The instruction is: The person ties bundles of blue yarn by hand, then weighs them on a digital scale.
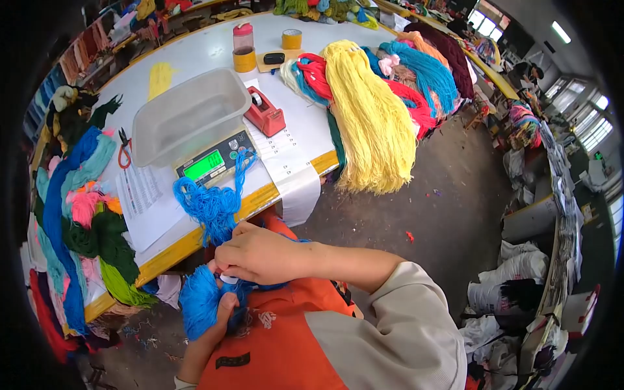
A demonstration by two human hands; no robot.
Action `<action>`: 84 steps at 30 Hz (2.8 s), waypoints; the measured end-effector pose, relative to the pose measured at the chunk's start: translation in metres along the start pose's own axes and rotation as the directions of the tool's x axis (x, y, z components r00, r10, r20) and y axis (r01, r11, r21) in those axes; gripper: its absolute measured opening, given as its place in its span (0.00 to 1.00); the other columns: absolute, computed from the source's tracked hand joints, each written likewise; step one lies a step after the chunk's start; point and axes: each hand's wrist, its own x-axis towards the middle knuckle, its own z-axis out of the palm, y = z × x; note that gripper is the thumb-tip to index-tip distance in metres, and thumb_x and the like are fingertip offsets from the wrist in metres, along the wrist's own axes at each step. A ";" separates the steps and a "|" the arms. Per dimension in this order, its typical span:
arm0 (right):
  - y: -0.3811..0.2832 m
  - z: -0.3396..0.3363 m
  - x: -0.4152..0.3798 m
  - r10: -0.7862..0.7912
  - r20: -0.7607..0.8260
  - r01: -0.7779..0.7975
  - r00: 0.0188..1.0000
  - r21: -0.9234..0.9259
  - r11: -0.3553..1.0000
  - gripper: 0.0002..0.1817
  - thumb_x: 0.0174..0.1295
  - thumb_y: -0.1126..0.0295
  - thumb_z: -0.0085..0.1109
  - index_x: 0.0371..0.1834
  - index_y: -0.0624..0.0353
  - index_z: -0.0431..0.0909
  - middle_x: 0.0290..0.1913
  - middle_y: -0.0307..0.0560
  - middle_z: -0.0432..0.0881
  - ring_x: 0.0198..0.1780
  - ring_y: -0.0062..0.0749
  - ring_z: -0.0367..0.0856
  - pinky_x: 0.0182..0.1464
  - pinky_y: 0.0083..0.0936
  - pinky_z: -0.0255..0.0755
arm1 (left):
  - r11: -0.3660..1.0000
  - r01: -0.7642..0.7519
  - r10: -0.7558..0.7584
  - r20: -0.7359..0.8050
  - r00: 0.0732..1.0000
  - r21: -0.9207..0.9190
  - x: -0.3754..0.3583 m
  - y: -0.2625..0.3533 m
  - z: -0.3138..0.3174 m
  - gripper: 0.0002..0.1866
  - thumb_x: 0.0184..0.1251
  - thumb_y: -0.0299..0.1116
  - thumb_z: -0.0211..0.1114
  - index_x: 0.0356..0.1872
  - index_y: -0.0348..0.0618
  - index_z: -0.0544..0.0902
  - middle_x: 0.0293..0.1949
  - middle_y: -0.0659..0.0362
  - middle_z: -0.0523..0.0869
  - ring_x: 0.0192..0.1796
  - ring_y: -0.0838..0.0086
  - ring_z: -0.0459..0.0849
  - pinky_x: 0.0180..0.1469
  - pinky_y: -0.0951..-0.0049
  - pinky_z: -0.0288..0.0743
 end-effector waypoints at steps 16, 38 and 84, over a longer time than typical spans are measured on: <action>-0.011 0.028 -0.001 0.157 -0.116 -0.153 0.981 0.040 0.987 0.08 0.63 0.72 0.65 0.40 0.53 0.75 0.45 0.40 0.86 0.47 0.39 0.84 0.52 0.35 0.70 | 0.954 -0.060 0.072 -0.031 0.997 0.295 0.002 0.004 -0.011 0.28 0.68 0.31 0.63 0.68 0.36 0.70 0.32 0.64 0.79 0.29 0.84 0.77 0.34 0.80 0.71; -0.026 0.048 -0.003 0.497 -0.008 -0.367 0.868 0.664 0.652 0.21 0.72 0.79 0.55 0.65 0.61 0.62 0.27 0.33 0.72 0.31 0.11 0.68 0.35 0.14 0.61 | 0.819 -0.352 0.501 -0.267 0.823 0.452 -0.006 -0.024 -0.012 0.19 0.61 0.27 0.70 0.54 0.45 0.83 0.30 0.58 0.82 0.31 0.67 0.82 0.32 0.67 0.73; 0.007 0.000 -0.027 0.421 0.006 -0.416 0.907 0.177 0.892 0.13 0.60 0.72 0.72 0.47 0.56 0.82 0.36 0.41 0.85 0.39 0.27 0.79 0.44 0.25 0.72 | 0.990 -0.046 0.000 -0.338 0.941 -0.130 -0.018 -0.008 -0.060 0.11 0.63 0.31 0.71 0.44 0.38 0.85 0.32 0.65 0.83 0.34 0.83 0.78 0.35 0.79 0.70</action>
